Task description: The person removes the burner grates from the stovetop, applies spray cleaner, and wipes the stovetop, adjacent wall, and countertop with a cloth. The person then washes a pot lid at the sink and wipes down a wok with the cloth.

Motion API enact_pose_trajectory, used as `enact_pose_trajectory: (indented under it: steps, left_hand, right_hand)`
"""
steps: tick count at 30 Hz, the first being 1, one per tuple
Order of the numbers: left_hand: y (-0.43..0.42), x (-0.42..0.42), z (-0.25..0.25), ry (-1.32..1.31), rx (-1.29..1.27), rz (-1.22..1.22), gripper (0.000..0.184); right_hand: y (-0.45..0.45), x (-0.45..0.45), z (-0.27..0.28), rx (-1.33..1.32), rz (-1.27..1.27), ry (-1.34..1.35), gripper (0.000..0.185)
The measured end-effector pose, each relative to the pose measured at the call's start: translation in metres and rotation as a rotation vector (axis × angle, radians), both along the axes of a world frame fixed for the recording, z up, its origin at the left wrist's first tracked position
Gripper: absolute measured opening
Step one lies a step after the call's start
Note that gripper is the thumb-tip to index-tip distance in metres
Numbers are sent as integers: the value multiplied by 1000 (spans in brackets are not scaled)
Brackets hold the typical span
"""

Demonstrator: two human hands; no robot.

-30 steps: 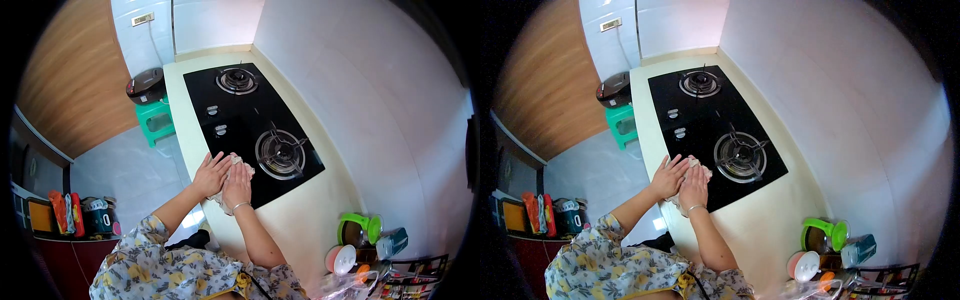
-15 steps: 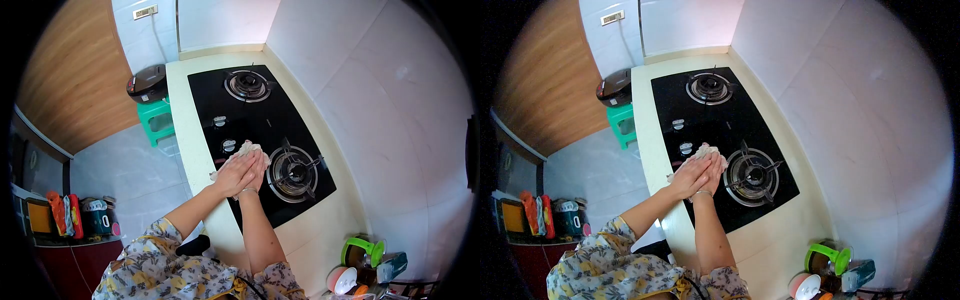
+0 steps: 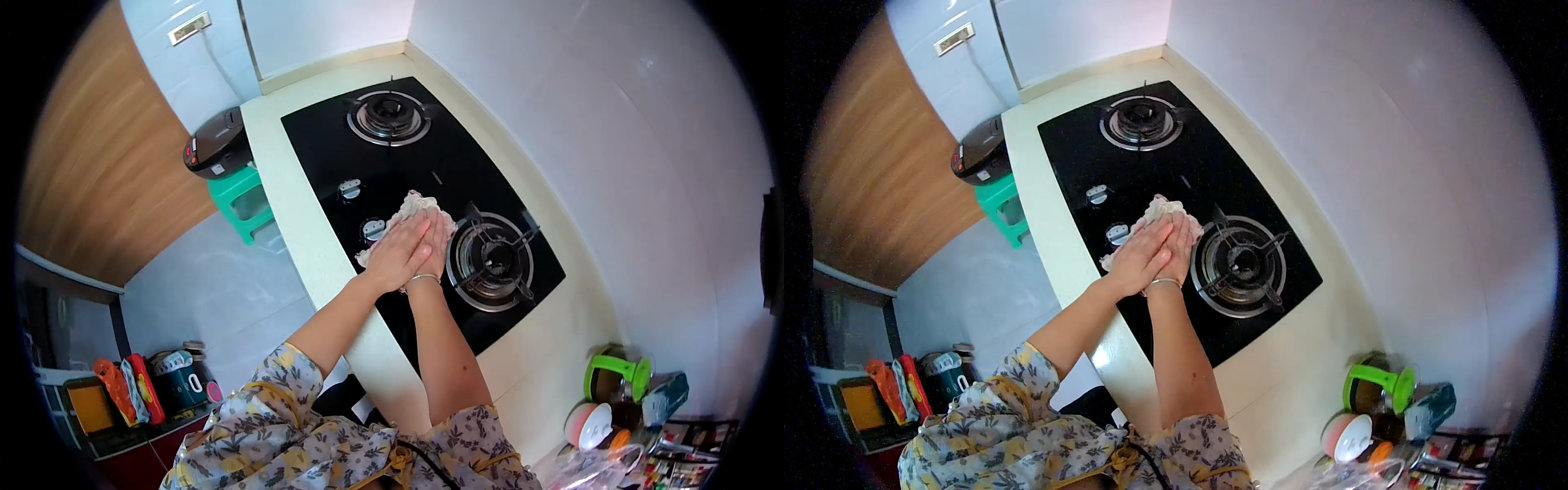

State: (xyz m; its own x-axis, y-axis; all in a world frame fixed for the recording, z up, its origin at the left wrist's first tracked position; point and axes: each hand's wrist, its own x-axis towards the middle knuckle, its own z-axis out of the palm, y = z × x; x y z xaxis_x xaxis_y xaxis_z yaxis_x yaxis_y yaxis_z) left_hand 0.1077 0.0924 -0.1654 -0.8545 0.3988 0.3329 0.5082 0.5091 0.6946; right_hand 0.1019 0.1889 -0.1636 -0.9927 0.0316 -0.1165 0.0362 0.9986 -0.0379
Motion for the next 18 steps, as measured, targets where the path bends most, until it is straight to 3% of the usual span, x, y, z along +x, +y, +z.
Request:
enact_pose_trajectory:
  steps: [4, 6, 8, 10, 18]
  left_hand:
    - [-6, 32, 0, -8, 25, -20, 66]
    - [-11, 54, -2, 62, -77, -18, 69]
    - [-13, 81, -2, 53, -86, -31, 71]
    - [-15, 110, 3, -7, -37, -45, 71]
    - [-27, 176, 5, -136, -103, -153, 56]
  right_hand:
    - [0, 29, -25, 38, -13, 71, 69]
    - [3, 51, -41, -127, 19, 190, 68]
    - [2, 84, -27, -98, 43, 218, 68]
    - [5, 116, -10, -288, 64, 160, 73]
    - [18, 202, -7, -375, 81, 180, 61]
